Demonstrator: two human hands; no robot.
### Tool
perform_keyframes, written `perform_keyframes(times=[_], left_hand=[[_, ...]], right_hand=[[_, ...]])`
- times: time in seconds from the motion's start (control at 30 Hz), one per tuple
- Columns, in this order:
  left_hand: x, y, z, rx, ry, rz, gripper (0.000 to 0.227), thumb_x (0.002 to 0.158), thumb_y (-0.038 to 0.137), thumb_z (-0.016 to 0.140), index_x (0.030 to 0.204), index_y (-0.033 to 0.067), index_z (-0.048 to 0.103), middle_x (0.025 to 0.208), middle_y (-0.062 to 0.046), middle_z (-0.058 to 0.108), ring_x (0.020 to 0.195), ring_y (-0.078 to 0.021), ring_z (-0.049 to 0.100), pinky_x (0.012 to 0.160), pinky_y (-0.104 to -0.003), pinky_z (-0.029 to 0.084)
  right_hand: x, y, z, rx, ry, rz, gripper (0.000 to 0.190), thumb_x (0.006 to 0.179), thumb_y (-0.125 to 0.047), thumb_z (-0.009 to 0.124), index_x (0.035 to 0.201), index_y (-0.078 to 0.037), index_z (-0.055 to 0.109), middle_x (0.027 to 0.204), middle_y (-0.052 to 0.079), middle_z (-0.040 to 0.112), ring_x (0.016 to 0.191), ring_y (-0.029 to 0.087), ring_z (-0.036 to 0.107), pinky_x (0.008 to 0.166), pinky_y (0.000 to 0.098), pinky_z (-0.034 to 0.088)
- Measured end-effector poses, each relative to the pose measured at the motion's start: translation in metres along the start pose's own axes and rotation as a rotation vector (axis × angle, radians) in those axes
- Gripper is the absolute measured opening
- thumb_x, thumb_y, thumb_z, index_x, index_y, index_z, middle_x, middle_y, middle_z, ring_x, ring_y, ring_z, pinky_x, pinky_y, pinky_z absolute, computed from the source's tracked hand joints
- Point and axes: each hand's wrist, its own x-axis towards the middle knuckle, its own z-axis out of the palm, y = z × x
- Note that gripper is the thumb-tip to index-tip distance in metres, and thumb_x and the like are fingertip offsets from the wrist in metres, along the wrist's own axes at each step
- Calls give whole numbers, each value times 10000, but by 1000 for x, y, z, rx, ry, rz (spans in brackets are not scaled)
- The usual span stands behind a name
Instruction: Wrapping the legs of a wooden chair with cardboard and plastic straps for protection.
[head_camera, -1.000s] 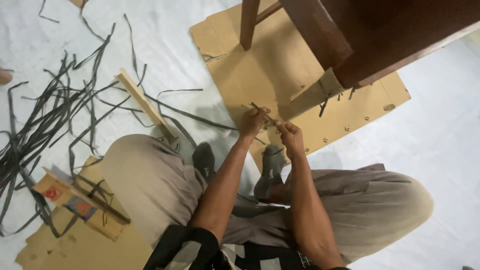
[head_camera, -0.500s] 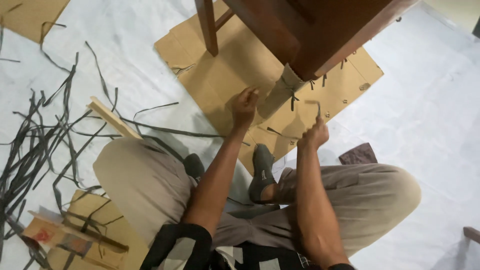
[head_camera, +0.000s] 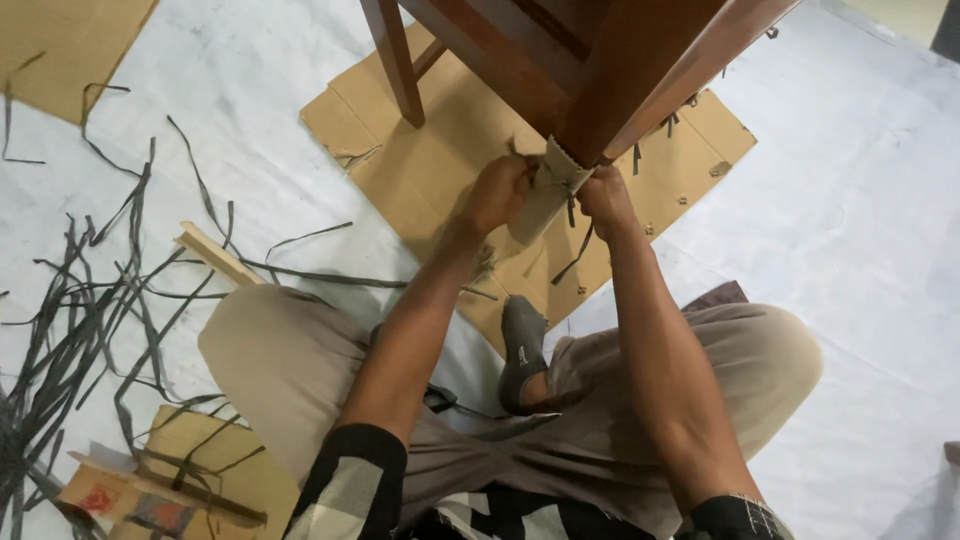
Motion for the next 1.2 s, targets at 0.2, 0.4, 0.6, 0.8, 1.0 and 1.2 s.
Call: perform_keyframes(times=[0.2,0.4,0.6,0.8,1.0,1.2], left_hand=[[-25,4,-5,58,121,-87,153,995,193,651,963,184,800,841,-26,765,821,-268,749,726,-347,578],[-54,28,12,-54,420,-219,190,935,77,635,746,53,639,510,-121,526,522,-116,515,494,-284,410],[-78,-36,61,-379,431,-491,138,929,153,623,944,64,728,653,-90,700,625,-117,609,557,-331,536],[-77,-16,47,-665,402,-703,137,901,158,738,908,21,747,587,-50,594,511,-104,522,470,-263,426],[-79,-8,53,-670,350,-780,228,781,196,830,942,50,763,691,-68,626,630,-138,566,508,-283,406],[-77,22,43,-713,312,-746,107,816,171,813,858,97,749,683,-14,571,680,-89,506,628,-243,375]], right_hand=[[-17,1,-2,-120,-120,38,297,960,-282,729,734,-101,664,527,-26,407,410,51,322,375,211,283],[-66,8,-7,113,46,14,317,959,-289,731,733,-104,606,561,-37,394,437,26,329,395,175,258],[-100,20,12,397,64,14,84,989,-155,656,951,-90,618,737,39,600,496,35,432,428,137,329],[-103,42,25,395,-24,-10,129,970,-159,724,995,-75,630,854,77,715,687,109,685,609,198,574],[-99,45,28,275,-1,-69,198,954,-259,779,931,-91,678,751,-7,625,688,66,600,673,197,516],[-100,35,27,230,38,-15,191,916,-239,796,925,-72,703,757,41,646,682,94,595,628,196,479]])
